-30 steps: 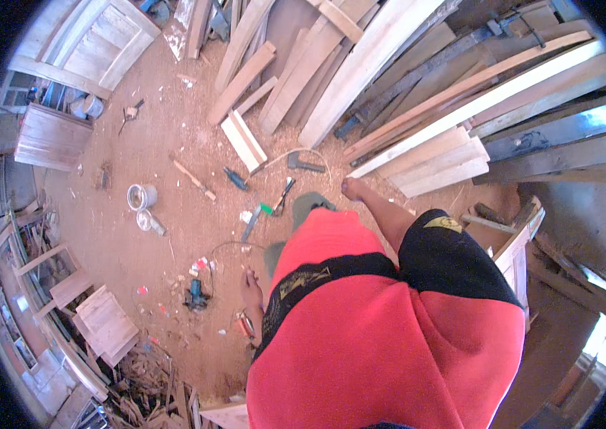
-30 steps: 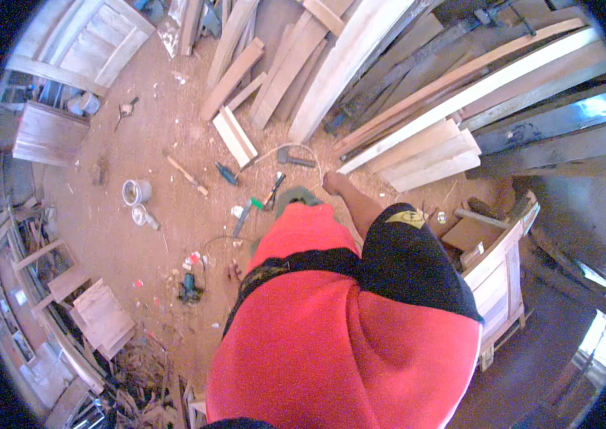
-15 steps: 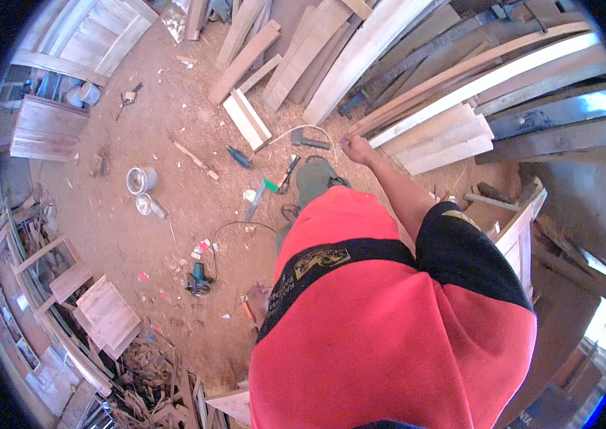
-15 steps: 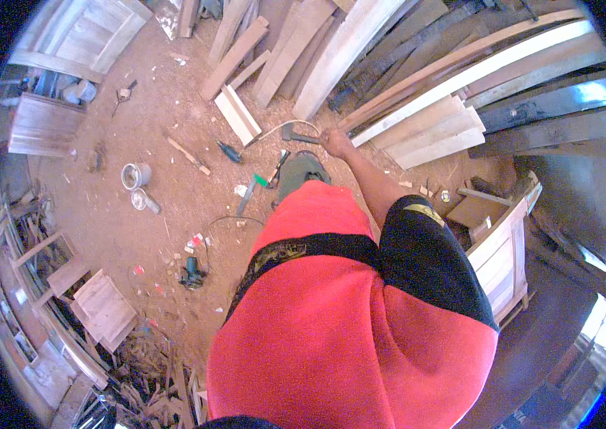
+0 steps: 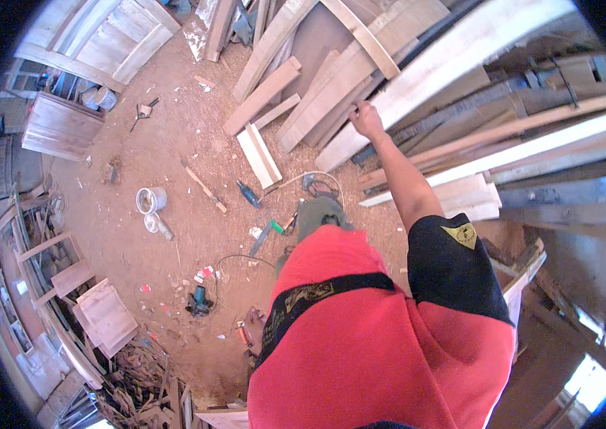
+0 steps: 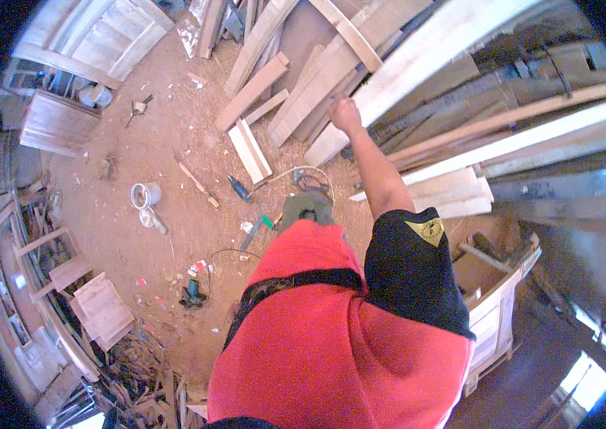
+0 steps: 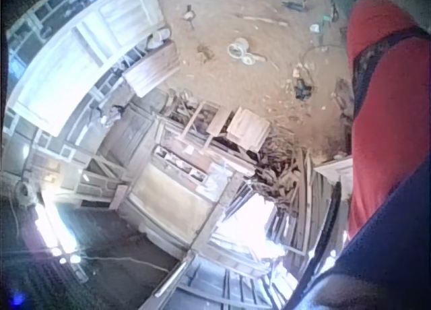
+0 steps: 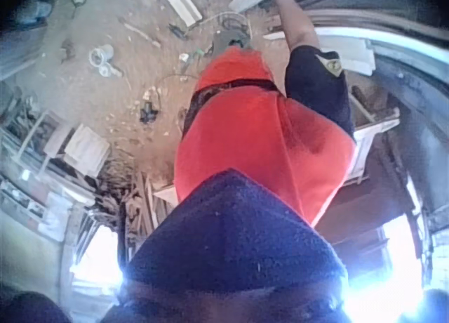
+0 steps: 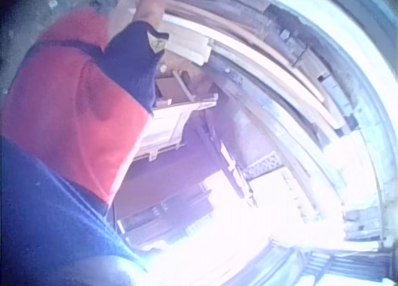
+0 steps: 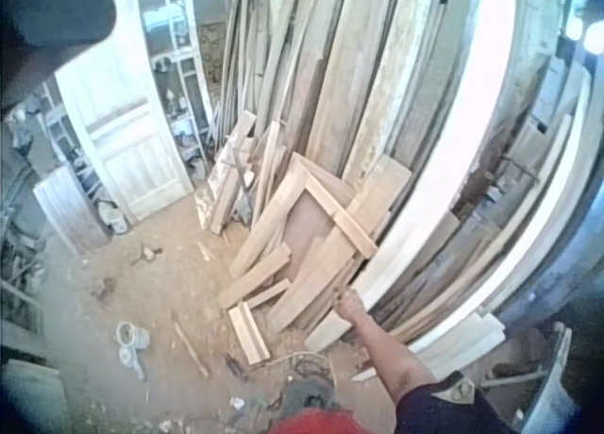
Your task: The person assembles a wooden door by positioning wooden panels and slats into the frame and securing them using a hammer and a chisel.
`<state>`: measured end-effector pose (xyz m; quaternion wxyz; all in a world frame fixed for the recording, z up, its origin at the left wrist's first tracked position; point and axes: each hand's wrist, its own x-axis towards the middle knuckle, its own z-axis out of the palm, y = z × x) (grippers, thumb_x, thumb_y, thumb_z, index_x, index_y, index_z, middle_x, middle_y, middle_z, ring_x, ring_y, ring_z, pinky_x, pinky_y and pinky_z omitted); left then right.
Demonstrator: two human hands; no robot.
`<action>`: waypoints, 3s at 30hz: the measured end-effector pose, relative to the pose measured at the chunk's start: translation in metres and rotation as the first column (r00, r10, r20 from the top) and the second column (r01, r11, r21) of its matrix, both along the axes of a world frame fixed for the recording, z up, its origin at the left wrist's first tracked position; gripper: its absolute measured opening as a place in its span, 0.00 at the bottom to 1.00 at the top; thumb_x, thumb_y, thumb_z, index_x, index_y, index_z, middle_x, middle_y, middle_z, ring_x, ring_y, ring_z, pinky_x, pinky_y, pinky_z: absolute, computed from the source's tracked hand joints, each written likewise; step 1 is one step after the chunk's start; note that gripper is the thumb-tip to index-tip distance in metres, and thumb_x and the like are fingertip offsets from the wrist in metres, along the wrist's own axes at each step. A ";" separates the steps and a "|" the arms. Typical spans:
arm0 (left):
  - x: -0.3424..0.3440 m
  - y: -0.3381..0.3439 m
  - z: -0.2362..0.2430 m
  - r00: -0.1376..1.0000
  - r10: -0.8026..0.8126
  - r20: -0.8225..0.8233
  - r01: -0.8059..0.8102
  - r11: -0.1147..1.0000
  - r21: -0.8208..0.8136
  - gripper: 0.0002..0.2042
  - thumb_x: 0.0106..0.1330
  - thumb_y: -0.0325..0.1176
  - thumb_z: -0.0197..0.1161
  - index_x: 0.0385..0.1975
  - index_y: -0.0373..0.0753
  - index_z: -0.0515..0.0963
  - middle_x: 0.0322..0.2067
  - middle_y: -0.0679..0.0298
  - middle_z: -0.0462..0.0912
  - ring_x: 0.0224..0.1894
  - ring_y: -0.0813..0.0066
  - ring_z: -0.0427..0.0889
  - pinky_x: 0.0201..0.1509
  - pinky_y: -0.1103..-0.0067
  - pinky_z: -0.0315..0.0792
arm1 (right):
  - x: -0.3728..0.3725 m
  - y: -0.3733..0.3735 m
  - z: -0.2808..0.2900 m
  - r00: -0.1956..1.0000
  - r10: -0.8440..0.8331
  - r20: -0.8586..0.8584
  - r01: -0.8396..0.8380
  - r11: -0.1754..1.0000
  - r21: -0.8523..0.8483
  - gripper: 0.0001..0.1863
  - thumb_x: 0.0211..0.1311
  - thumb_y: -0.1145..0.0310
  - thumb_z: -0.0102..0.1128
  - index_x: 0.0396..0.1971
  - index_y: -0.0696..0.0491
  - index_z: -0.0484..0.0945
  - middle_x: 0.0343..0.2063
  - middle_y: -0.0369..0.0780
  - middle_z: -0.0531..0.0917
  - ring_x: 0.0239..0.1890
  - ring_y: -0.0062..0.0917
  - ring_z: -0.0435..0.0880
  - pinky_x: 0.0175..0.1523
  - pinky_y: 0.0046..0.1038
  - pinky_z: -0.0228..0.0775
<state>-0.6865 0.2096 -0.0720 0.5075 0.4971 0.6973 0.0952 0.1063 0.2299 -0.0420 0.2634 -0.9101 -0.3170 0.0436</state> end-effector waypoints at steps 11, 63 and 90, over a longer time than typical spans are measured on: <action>0.097 -0.027 0.115 0.982 0.182 -0.043 -0.184 0.982 -0.051 0.14 0.71 0.35 0.59 0.50 0.34 0.78 0.40 0.62 0.82 0.41 0.73 0.81 0.42 0.76 0.79 | 0.234 0.076 -0.003 0.938 -0.334 0.098 0.347 0.888 -0.301 0.38 0.55 0.50 0.66 0.62 0.53 0.66 0.57 0.54 0.75 0.60 0.46 0.74 0.63 0.43 0.68; -0.439 -0.067 0.331 -0.241 -0.466 0.851 -0.966 0.204 -0.161 0.29 0.72 0.44 0.50 0.69 0.35 0.58 0.64 0.44 0.62 0.67 0.52 0.60 0.69 0.58 0.59 | -0.745 0.183 0.298 -0.566 0.509 0.649 -0.677 -0.736 -0.013 0.19 0.56 0.67 0.61 0.50 0.39 0.80 0.52 0.43 0.81 0.53 0.40 0.81 0.56 0.41 0.72; -0.161 -0.430 0.296 0.329 0.233 0.915 -0.545 -0.744 0.385 0.28 0.76 0.50 0.45 0.66 0.34 0.61 0.50 0.52 0.77 0.50 0.59 0.79 0.53 0.65 0.77 | -1.307 0.138 0.050 -0.908 -0.186 -0.375 0.186 -0.982 0.038 0.19 0.64 0.64 0.60 0.53 0.55 0.77 0.49 0.49 0.80 0.46 0.39 0.82 0.54 0.34 0.73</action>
